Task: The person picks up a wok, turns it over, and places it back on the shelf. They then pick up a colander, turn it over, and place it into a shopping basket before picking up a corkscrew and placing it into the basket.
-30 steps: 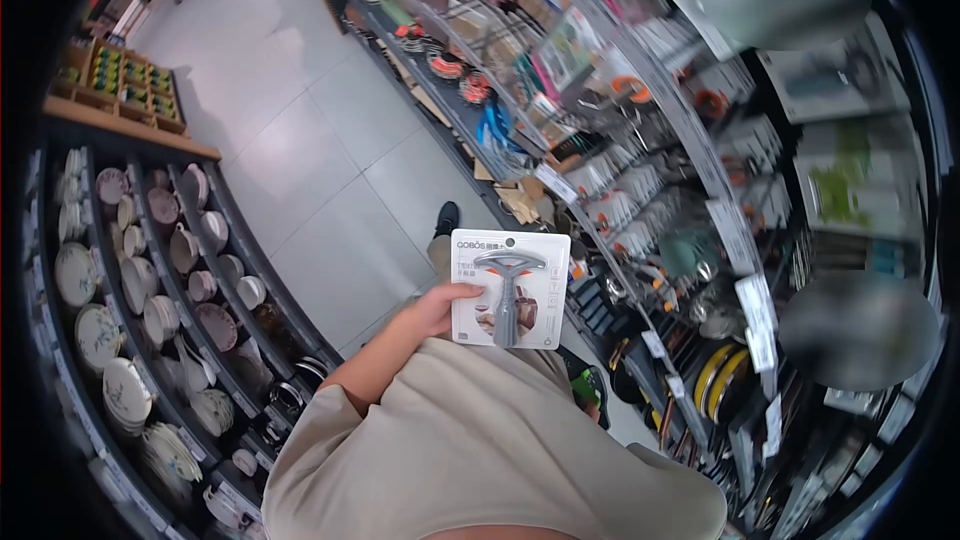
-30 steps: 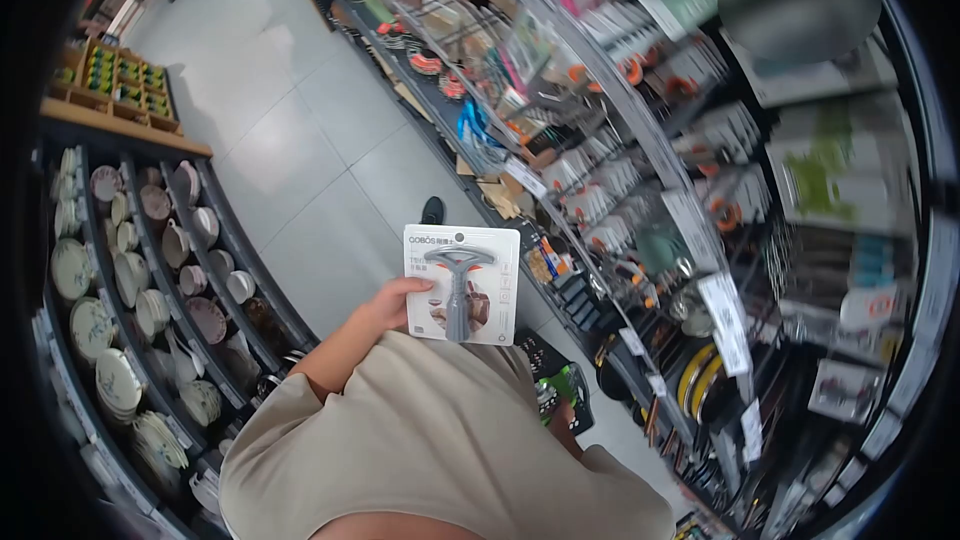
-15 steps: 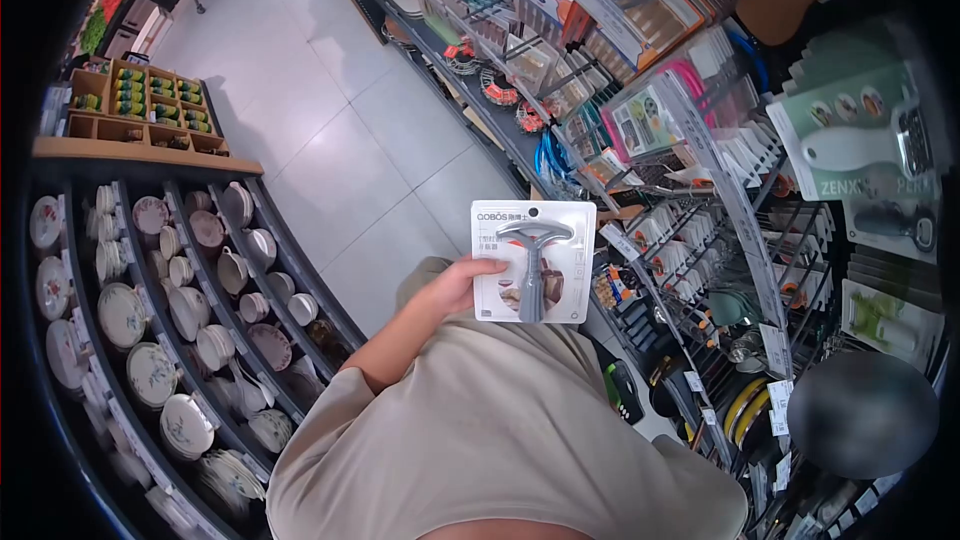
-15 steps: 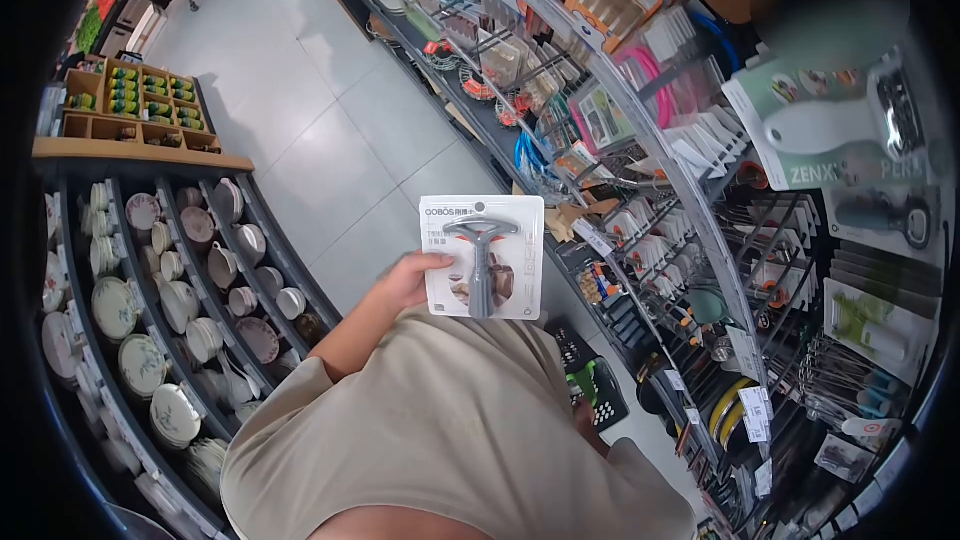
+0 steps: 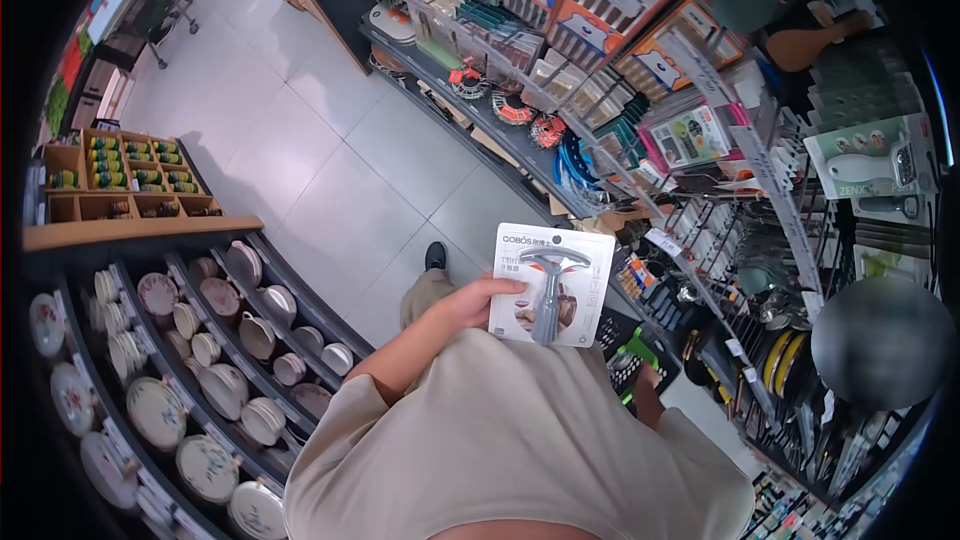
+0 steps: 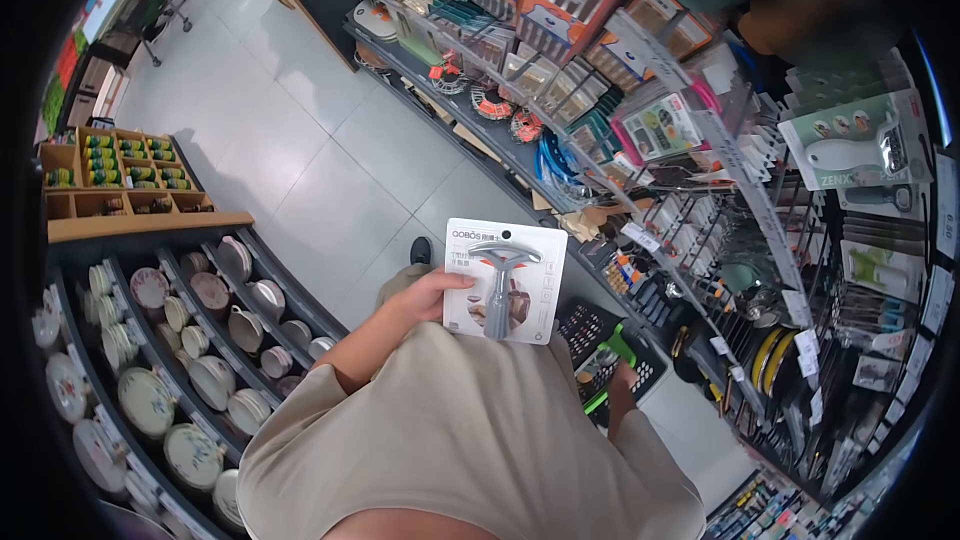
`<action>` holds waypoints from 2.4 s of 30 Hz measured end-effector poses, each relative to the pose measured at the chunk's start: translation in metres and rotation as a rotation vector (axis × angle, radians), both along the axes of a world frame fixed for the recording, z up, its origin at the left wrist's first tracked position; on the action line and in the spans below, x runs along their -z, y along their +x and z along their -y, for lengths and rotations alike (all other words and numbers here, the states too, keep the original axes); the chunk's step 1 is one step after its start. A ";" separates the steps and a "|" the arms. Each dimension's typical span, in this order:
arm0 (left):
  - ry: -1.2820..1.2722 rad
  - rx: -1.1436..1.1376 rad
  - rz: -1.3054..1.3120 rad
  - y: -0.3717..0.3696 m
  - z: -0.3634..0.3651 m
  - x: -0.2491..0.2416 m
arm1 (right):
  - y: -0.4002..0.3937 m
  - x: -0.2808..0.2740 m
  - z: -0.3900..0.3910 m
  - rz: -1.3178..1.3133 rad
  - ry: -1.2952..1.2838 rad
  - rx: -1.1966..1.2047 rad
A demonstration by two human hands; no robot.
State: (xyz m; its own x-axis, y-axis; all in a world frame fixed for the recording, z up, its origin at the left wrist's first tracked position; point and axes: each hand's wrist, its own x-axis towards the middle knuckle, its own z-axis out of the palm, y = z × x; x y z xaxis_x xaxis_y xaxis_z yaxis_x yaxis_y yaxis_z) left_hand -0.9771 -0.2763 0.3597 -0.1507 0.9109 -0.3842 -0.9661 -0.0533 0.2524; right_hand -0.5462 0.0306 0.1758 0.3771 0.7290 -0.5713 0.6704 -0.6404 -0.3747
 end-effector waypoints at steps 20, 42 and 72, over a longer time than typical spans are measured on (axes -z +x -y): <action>-0.251 0.244 -0.021 -0.101 0.091 0.058 | -0.197 -0.047 0.223 -0.737 -0.213 -0.280; -0.827 1.046 -0.666 0.217 -0.121 0.324 | -0.230 -0.009 0.298 -0.982 -0.038 -0.352; -0.740 1.397 -1.394 0.163 -0.125 0.515 | -0.220 -0.020 0.259 -0.642 -0.532 -0.570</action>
